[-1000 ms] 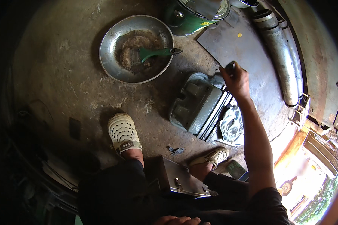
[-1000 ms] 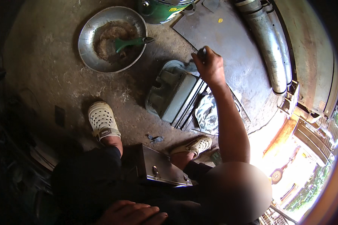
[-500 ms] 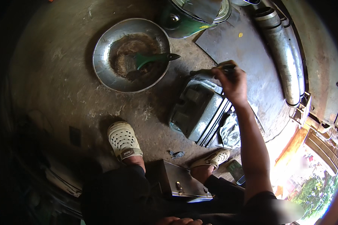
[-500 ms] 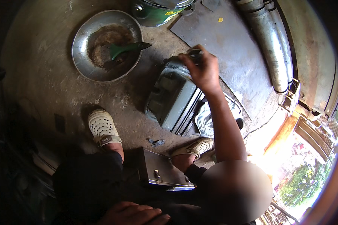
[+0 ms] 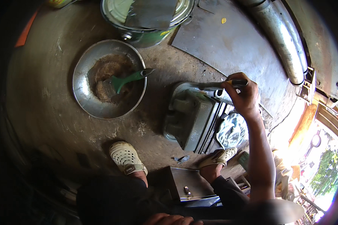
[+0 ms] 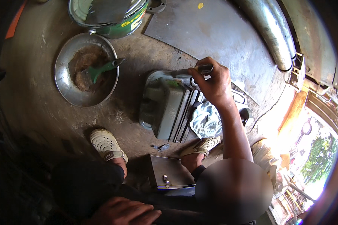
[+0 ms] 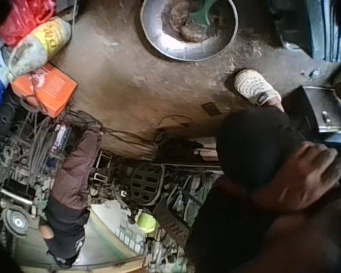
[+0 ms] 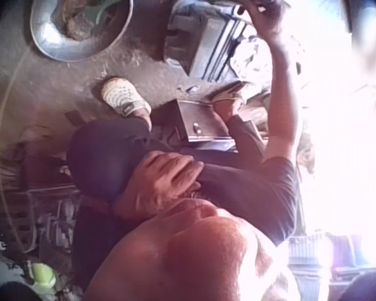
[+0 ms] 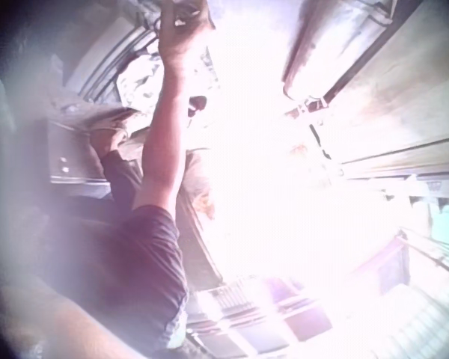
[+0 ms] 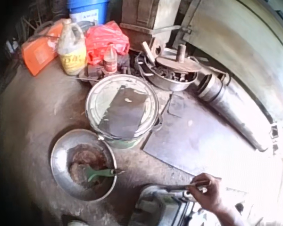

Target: The person uses a brush to scrub a metal vise and other metal parts on the floor, then wipes the surfaces with a cloth. They repeatedly dip the brush into a container and continue scrubbing different areas of the vise and surrounding metal pieces.

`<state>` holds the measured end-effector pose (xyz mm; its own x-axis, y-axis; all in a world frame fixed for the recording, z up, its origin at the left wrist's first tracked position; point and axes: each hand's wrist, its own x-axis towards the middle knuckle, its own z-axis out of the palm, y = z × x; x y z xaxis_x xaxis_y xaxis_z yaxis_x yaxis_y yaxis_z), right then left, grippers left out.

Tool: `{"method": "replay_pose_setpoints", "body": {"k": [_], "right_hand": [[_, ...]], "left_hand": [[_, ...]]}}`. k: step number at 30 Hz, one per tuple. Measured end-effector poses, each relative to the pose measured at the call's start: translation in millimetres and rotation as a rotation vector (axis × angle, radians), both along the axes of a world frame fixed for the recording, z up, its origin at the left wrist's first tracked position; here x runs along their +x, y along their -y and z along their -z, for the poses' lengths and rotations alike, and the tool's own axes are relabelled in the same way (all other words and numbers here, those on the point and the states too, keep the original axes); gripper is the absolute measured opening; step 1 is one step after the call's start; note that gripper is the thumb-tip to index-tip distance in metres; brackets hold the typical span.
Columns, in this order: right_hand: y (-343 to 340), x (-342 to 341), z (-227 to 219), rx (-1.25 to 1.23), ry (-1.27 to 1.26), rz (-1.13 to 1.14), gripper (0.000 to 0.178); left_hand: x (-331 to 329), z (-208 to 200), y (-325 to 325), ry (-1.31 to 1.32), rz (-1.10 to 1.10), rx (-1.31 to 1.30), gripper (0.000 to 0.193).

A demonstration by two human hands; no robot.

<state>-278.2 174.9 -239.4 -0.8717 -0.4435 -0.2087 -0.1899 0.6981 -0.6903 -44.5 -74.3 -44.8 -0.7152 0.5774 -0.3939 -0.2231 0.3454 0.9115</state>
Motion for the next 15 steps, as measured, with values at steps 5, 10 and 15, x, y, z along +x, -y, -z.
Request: {"method": "replay_pose_setpoints", "body": {"k": [5,10,15], "right_hand": [[11.1,6.9,22.5,-0.073,0.102,-0.007,0.024],[0.4,-0.7,27.1,0.015,0.089,0.195,0.023],[10.9,2.8,26.7,-0.054,0.094,0.179,0.025]], "left_hand": [[-15.2,9.7,-0.4,0.0,0.129,0.024,0.041],[-22.4,15.2,0.4,0.029,0.165,0.035,0.042],[-23.3,18.6,-6.4,-0.009,0.16,0.056,0.042]]}}
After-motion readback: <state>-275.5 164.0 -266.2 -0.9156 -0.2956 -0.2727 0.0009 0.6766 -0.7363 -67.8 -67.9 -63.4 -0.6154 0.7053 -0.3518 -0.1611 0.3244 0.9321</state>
